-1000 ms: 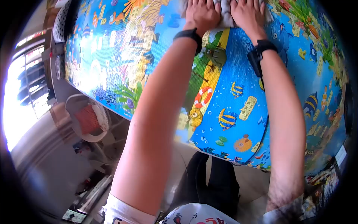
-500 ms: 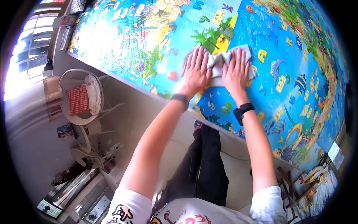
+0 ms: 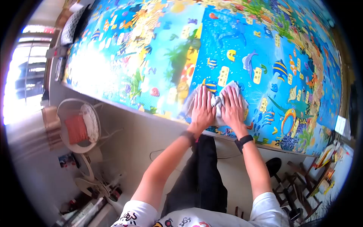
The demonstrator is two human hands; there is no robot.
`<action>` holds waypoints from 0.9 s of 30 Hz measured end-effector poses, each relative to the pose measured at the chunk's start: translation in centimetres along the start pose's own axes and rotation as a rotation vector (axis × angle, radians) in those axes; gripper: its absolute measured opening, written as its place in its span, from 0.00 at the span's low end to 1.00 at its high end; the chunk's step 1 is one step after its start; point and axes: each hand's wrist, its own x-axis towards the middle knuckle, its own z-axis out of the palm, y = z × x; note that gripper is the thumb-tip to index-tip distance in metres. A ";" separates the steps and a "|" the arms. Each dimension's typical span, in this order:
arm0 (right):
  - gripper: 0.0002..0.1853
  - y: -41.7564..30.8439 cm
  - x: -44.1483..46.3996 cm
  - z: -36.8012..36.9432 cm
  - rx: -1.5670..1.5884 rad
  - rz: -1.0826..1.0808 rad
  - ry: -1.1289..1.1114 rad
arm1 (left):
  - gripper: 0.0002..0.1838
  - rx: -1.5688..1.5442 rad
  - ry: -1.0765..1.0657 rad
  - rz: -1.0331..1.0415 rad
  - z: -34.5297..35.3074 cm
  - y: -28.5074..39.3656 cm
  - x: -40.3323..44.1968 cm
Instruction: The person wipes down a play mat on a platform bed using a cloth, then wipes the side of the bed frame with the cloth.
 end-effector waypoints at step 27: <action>0.28 20.3 36.3 -0.1 -0.191 0.065 0.387 | 0.38 0.011 0.242 0.209 0.2 -6.2 43.7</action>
